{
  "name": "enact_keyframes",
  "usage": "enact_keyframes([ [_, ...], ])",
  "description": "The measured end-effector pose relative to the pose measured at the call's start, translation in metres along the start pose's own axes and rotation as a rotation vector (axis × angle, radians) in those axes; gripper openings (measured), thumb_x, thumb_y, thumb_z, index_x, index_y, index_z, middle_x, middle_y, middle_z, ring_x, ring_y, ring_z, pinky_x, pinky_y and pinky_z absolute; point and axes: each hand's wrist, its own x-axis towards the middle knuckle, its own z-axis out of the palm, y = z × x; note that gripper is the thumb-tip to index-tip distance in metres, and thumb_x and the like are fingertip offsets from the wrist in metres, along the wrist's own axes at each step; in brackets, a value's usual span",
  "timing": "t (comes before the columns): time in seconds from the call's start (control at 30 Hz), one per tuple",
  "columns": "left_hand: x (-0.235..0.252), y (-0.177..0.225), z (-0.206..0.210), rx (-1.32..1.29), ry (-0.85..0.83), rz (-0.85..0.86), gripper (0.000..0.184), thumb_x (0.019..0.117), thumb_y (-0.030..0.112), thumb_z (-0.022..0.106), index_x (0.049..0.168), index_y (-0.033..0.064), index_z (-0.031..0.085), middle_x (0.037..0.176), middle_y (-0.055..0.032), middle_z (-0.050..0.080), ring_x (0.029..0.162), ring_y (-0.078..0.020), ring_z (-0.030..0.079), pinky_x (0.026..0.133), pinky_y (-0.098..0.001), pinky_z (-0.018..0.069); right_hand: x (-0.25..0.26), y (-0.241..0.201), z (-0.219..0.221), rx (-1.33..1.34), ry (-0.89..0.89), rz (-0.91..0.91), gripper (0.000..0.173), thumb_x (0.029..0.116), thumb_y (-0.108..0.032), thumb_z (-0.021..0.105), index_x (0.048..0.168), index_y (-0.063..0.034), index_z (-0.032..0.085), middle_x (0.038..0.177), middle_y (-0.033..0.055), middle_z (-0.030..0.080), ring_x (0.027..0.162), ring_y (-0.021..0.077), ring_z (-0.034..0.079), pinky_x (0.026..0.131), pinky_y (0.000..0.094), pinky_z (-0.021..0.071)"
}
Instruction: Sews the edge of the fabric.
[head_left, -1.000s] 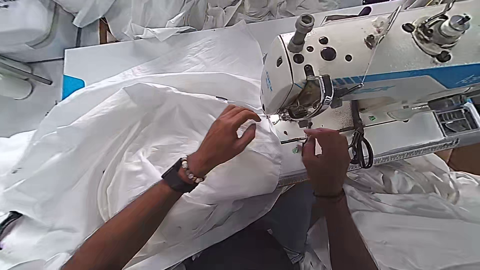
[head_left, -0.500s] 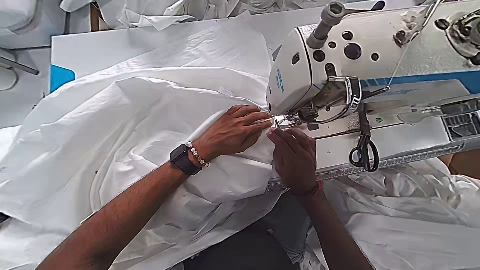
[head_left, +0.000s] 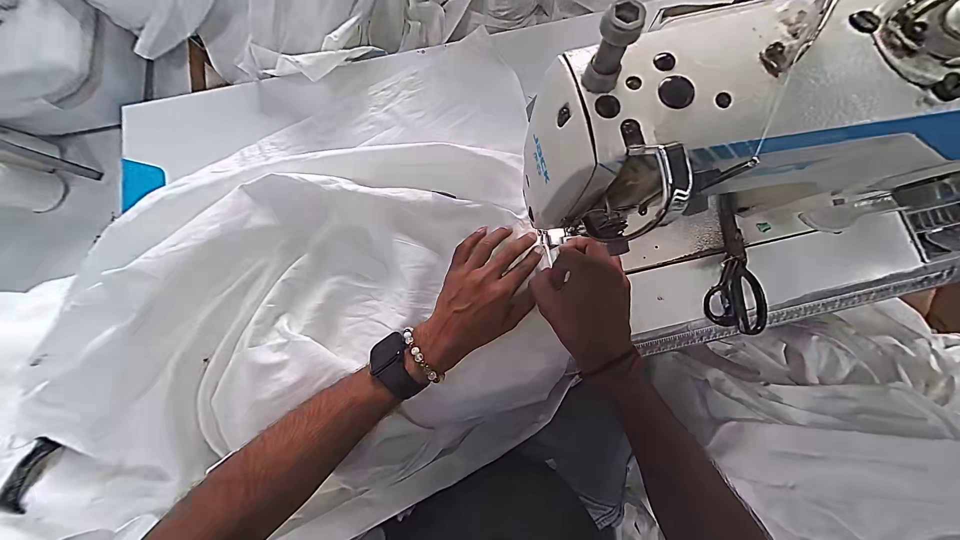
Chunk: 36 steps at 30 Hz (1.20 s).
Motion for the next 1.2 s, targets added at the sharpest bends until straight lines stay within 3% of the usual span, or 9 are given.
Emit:
enact_keyframes([
  [0.03,-0.001,-0.002,-0.002,-0.009,-0.018,0.015,0.043,0.1039,0.036,0.047,0.14,0.0199,0.065,0.152,-0.0028,0.055,0.146,-0.0272,0.043,0.122,-0.0524,0.0284,-0.004,-0.003,-0.003,0.069,0.003,0.016,0.02,0.0839,-0.026,0.072,0.079,-0.0074,0.066,0.103,0.0107,0.069,0.095,0.0285,0.066,0.074,0.0485,0.0534],
  [0.07,0.0,-0.004,-0.004,-0.014,-0.043,0.023,0.044,0.105,0.035,0.045,0.143,0.0208,0.062,0.154,-0.002,0.053,0.148,-0.0266,0.04,0.123,-0.0521,0.0268,-0.017,-0.003,-0.005,0.164,0.005,0.032,0.028,0.0866,-0.027,0.072,0.102,-0.0039,0.07,0.102,0.01,0.07,0.088,0.0249,0.068,0.07,0.046,0.0568],
  [0.1,-0.001,-0.005,-0.005,-0.014,-0.063,0.021,0.045,0.1061,0.038,0.044,0.146,0.0223,0.06,0.156,-0.0009,0.05,0.15,-0.0259,0.038,0.124,-0.0519,0.0253,-0.038,-0.004,-0.003,0.249,-0.012,0.061,0.043,0.0907,-0.03,0.068,0.122,-0.0016,0.064,0.103,0.009,0.071,0.084,0.0204,0.07,0.068,0.0424,0.0593],
  [0.17,-0.001,-0.004,-0.004,0.011,-0.068,0.002,0.046,0.106,0.04,0.044,0.146,0.0246,0.06,0.157,0.0006,0.05,0.15,-0.0252,0.037,0.123,-0.051,0.0254,-0.092,-0.01,0.004,0.471,-0.076,0.154,0.057,0.0932,-0.035,0.068,0.135,0.001,0.057,0.094,0.0042,0.074,0.078,0.0111,0.072,0.066,0.0341,0.0617],
  [0.27,0.004,-0.004,-0.003,0.046,-0.034,0.013,0.041,0.1057,0.036,0.046,0.141,0.0248,0.065,0.151,-0.0002,0.055,0.144,-0.0265,0.041,0.119,-0.0492,0.0281,-0.138,-0.02,0.008,0.773,-0.038,0.251,0.042,0.0962,-0.021,0.063,0.129,0.0043,0.061,0.088,-0.0003,0.074,0.076,0.0002,0.07,0.068,0.0206,0.0614],
  [0.43,0.006,-0.009,-0.002,0.093,-0.003,0.033,0.038,0.1049,0.035,0.049,0.135,0.0263,0.069,0.145,0.0,0.059,0.139,-0.0252,0.045,0.116,-0.0476,0.029,-0.127,-0.016,-0.001,0.734,0.028,0.267,0.038,0.0997,-0.023,0.06,0.128,0.0019,0.066,0.082,-0.0035,0.074,0.068,-0.0042,0.067,0.059,0.0162,0.0572],
  [0.9,0.011,-0.017,-0.007,0.111,0.003,0.149,0.029,0.1025,0.035,0.056,0.12,0.0238,0.076,0.134,-0.0021,0.066,0.131,-0.0258,0.053,0.113,-0.0483,0.0346,-0.092,-0.007,0.006,0.525,0.057,0.21,0.039,0.0971,-0.017,0.059,0.132,-0.0012,0.068,0.076,-0.0018,0.072,0.052,-0.0008,0.057,0.046,0.0202,0.0492],
  [1.0,0.006,-0.008,-0.003,0.105,-0.008,0.065,0.031,0.1026,0.033,0.054,0.124,0.0253,0.075,0.14,-0.0018,0.063,0.134,-0.0259,0.05,0.112,-0.0478,0.0339,-0.091,-0.006,0.003,0.454,0.049,0.203,0.039,0.0968,-0.019,0.058,0.131,-0.0031,0.07,0.074,-0.0029,0.072,0.051,-0.0005,0.057,0.045,0.0206,0.0481],
  [1.2,0.015,-0.031,-0.007,0.057,0.008,0.197,0.032,0.1026,0.038,0.056,0.126,0.0269,0.075,0.134,-0.0018,0.065,0.128,-0.0251,0.053,0.109,-0.0457,0.0357,-0.089,-0.006,0.002,0.423,0.064,0.185,0.038,0.0957,-0.019,0.058,0.128,-0.0034,0.072,0.07,-0.0027,0.07,0.048,0.0008,0.055,0.042,0.022,0.0457],
])
